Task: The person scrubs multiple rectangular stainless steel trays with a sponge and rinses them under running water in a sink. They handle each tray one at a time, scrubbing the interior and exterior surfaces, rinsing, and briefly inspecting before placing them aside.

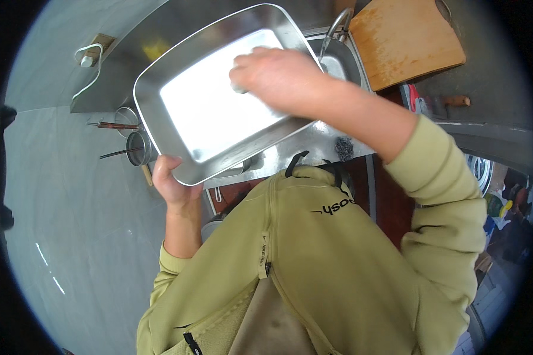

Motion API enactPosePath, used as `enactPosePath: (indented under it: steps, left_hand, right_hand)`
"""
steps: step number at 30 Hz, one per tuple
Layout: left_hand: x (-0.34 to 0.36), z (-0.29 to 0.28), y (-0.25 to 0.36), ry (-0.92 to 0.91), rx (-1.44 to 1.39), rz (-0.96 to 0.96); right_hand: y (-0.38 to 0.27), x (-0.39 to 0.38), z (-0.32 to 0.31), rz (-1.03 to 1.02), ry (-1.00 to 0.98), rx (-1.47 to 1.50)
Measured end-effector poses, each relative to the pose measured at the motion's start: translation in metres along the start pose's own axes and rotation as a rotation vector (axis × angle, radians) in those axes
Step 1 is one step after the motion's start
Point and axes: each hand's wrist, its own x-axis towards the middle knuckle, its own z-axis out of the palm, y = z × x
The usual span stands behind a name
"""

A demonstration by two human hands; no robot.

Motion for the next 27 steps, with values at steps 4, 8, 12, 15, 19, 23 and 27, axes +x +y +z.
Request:
enactPosePath:
  steps: [4,8,12,15,19,23,27]
  left_hand:
    - [-0.005,0.0,0.004,-0.038,0.137,-0.061]
    - [-0.004,0.004,0.011,-0.075,-0.075,0.041]
    - [0.0,0.008,0.016,-0.072,0.074,0.01]
    - [0.003,0.011,0.017,-0.052,0.137,-0.019]
    - [0.004,0.014,0.02,0.031,0.135,0.056]
    - [0.004,0.019,0.017,0.021,0.129,0.003]
    - [0.003,0.024,0.009,-0.023,0.199,0.014]
  right_hand:
    - [-0.014,-0.006,-0.005,-0.298,-0.188,0.191]
    - [0.0,0.001,-0.008,-0.085,0.007,-0.024]
    - [-0.012,-0.002,-0.017,-0.316,-0.092,0.069]
    - [-0.008,0.006,-0.023,-0.131,-0.154,0.119]
    - [-0.01,-0.001,-0.028,-0.146,-0.223,0.002]
    - [-0.002,0.006,-0.024,0.034,-0.174,0.001]
    - [-0.016,0.001,-0.019,-0.224,-0.132,0.105]
